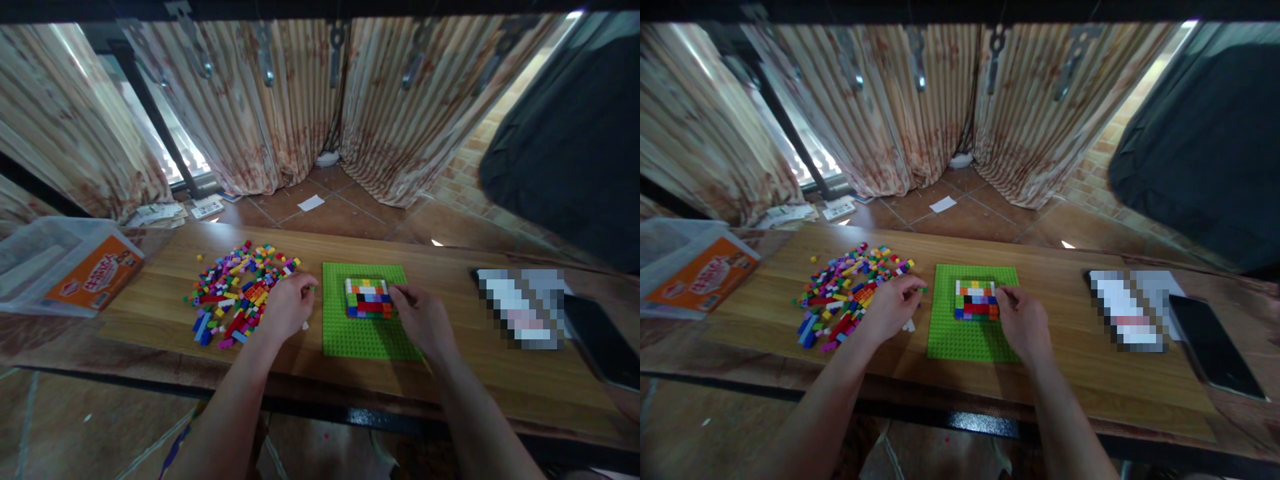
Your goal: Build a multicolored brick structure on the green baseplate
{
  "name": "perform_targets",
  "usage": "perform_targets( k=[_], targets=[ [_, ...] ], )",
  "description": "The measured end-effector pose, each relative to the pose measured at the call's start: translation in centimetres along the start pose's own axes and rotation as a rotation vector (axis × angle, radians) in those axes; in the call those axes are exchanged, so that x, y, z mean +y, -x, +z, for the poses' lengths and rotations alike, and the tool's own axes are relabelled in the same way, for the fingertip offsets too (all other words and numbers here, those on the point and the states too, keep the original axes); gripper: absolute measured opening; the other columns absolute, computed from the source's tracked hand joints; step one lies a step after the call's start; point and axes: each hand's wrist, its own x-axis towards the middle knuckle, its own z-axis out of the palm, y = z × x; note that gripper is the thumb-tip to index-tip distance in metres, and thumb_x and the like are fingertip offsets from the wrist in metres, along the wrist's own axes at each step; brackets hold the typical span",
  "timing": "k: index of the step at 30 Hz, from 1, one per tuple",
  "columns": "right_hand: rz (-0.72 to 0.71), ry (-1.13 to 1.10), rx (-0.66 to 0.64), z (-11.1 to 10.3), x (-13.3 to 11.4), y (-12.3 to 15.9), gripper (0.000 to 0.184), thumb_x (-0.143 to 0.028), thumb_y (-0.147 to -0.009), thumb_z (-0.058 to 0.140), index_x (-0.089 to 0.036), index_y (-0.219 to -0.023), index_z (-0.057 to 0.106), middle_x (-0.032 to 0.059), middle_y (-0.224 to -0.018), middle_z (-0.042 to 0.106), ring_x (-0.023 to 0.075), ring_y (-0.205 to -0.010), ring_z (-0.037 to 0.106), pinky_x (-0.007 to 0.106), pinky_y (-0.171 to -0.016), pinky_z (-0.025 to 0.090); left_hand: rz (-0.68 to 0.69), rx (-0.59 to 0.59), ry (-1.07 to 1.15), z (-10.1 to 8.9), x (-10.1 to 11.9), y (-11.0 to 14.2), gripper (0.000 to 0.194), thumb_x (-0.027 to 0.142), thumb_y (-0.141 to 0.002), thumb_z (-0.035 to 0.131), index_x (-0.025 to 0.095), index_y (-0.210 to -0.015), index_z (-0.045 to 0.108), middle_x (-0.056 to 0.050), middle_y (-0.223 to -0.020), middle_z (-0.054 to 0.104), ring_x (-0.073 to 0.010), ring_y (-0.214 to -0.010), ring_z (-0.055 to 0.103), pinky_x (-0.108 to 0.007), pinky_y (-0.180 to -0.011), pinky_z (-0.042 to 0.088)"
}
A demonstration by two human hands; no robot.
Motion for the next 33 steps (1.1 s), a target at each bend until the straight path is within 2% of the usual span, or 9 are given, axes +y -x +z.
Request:
perform_targets(
  k=[5, 9, 14, 18, 22, 29, 33],
  targets=[
    [0.05, -0.115, 0.089, -0.1, 0.3, -0.2, 0.044, -0.051, -0.084, 0.051, -0.015, -0.098, 0.075, 0.0092, -0.077, 0.074, 0.0242, -0.071, 0.068, 0.034, -0.066, 0.049, -0.044, 0.048, -0.042, -1.4, -0.9, -0.1, 0.02, 0.01, -0.081, 0.056, 0.019, -0.088, 0.072, -0.005, -0.086, 0.073, -0.0174, -0.073, 0.065, -0.029, -0.07, 0.05],
    [0.075, -0.216, 0.167, -0.2, 0.0, -0.2, 0.043, -0.051, -0.083, 0.054, -0.015, -0.089, 0.075, 0.0079, -0.071, 0.072, 0.0245, -0.071, 0.069, 0.032, -0.063, 0.05, -0.068, 0.003, 0.156, -1.7, -0.7, -0.1, 0.016, 0.011, -0.08, 0.057, 0.018, -0.082, 0.07, -0.003, -0.08, 0.073, -0.017, -0.075, 0.067, -0.027, -0.07, 0.051],
    [0.036, -0.208, 0.163, -0.1, -0.2, -0.1, 0.04, -0.05, -0.084, 0.053, -0.016, -0.085, 0.074, 0.0067, -0.071, 0.073, 0.023, -0.068, 0.068, 0.032, -0.064, 0.05, -0.127, -0.112, 0.485, 0.0, 0.7, 0.5, 0.008, 0.013, -0.076, 0.061, 0.017, -0.079, 0.067, 0.0, -0.072, 0.07, -0.0144, -0.068, 0.064, -0.023, -0.062, 0.049],
    [0.031, -0.217, 0.153, 0.1, 0.0, -0.1, 0.041, -0.051, -0.084, 0.054, -0.015, -0.088, 0.075, 0.0077, -0.074, 0.074, 0.0233, -0.071, 0.069, 0.032, -0.064, 0.05, -0.137, -0.158, 0.638, 1.9, 2.0, 1.2, 0.008, 0.013, -0.076, 0.063, 0.017, -0.081, 0.067, 0.0, -0.073, 0.068, -0.0133, -0.067, 0.063, -0.022, -0.061, 0.049],
    [0.027, -0.199, 0.137, 0.2, 0.1, -0.2, 0.042, -0.051, -0.084, 0.054, -0.015, -0.091, 0.075, 0.0079, -0.077, 0.075, 0.0218, -0.068, 0.068, 0.031, -0.062, 0.05, -0.094, -0.124, 0.562, 2.7, 2.8, 1.6, 0.011, 0.01, -0.078, 0.061, 0.018, -0.08, 0.069, -0.001, -0.076, 0.07, -0.0137, -0.072, 0.064, -0.023, -0.065, 0.05],
    [0.01, -0.19, 0.115, 0.1, 0.0, 0.0, 0.04, -0.048, -0.085, 0.053, -0.016, -0.091, 0.076, 0.0056, -0.074, 0.074, 0.021, -0.067, 0.067, 0.029, -0.062, 0.048, -0.104, 0.02, 0.528, 4.2, 3.5, 1.9, 0.01, 0.011, -0.078, 0.065, 0.018, -0.079, 0.071, -0.002, -0.08, 0.071, -0.0145, -0.075, 0.066, -0.026, -0.071, 0.053],
    [-0.001, -0.188, 0.11, 0.1, 0.0, 0.0, 0.039, -0.048, -0.085, 0.053, -0.017, -0.09, 0.075, 0.0057, -0.075, 0.074, 0.0208, -0.068, 0.067, 0.029, -0.063, 0.048, -0.063, 0.046, 0.452, 5.1, 3.6, 2.2, 0.01, 0.011, -0.079, 0.065, 0.019, -0.079, 0.071, -0.002, -0.08, 0.071, -0.0157, -0.078, 0.066, -0.028, -0.073, 0.053]
  ],
)
